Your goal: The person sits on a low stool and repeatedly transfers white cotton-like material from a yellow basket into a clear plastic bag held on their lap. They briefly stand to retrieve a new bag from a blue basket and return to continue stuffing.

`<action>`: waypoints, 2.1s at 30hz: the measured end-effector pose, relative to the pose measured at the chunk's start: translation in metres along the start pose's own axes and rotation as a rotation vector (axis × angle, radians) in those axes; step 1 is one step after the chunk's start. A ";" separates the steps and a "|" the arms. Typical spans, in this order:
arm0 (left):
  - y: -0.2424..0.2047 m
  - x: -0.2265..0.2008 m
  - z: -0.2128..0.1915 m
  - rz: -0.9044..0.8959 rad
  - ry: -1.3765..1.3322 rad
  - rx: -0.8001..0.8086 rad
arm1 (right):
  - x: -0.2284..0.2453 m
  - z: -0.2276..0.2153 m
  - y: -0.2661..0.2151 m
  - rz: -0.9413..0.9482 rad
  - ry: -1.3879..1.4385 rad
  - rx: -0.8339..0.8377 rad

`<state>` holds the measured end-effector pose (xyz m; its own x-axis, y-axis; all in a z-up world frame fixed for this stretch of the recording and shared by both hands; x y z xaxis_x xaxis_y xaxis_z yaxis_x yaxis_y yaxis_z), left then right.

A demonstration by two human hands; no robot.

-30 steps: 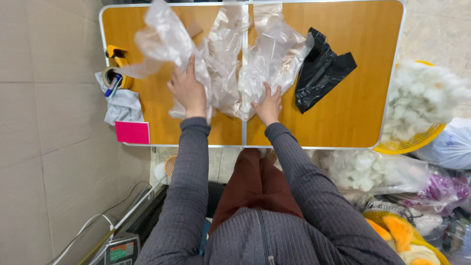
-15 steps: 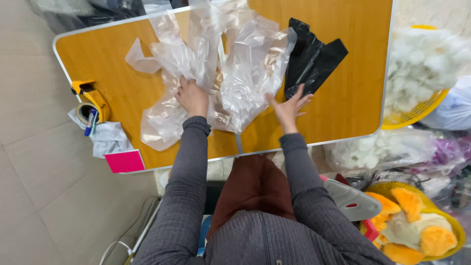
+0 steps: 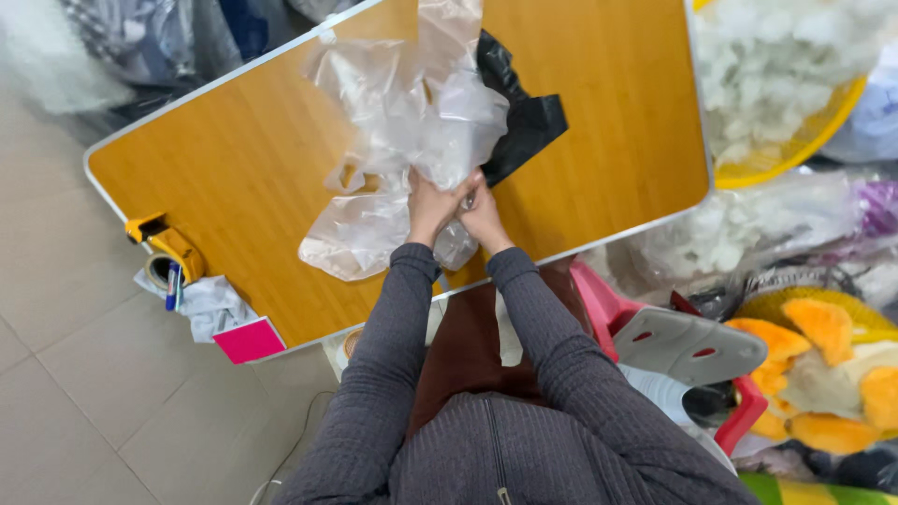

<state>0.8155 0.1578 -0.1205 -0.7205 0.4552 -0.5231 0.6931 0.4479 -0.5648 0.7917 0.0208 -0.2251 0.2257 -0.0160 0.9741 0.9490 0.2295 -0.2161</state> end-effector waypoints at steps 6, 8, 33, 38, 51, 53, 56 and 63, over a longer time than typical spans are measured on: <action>-0.035 -0.028 0.017 0.021 -0.063 -0.065 | 0.001 -0.015 -0.020 0.079 0.381 0.103; -0.043 -0.025 0.024 -0.003 -0.246 -0.116 | 0.022 -0.020 -0.022 0.080 0.423 0.207; -0.144 -0.167 0.316 -0.438 -0.945 0.942 | 0.170 -0.354 -0.088 0.151 0.628 -0.491; -0.222 -0.256 0.316 -0.315 -0.614 1.271 | 0.209 -0.439 -0.112 0.064 0.584 -0.819; -0.401 -0.501 0.304 1.405 0.020 0.933 | 0.231 -0.645 -0.167 -0.042 -0.170 -0.323; -0.429 -0.490 0.333 1.496 0.129 0.984 | 0.224 -0.649 -0.186 -0.036 -0.253 -0.245; -0.424 -0.475 0.369 1.215 0.233 0.845 | 0.208 -0.670 -0.202 0.153 -0.045 -0.189; -0.438 -0.489 0.399 1.758 0.432 0.759 | 0.249 -0.687 -0.253 -0.171 0.741 -0.049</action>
<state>0.8550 -0.5678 0.1278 0.7754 0.1313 -0.6176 0.2785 -0.9490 0.1479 0.7590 -0.7095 0.0262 0.1466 -0.7009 0.6980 0.9889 0.1219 -0.0853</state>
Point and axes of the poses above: each hand's wrist, its own y-axis towards the middle knuckle, its own z-axis out of the palm, x = y × z, the point moved 9 cm from there along y, towards the middle knuckle, and after that the axes turned 7 degrees about -z, right-handed, at the moved point
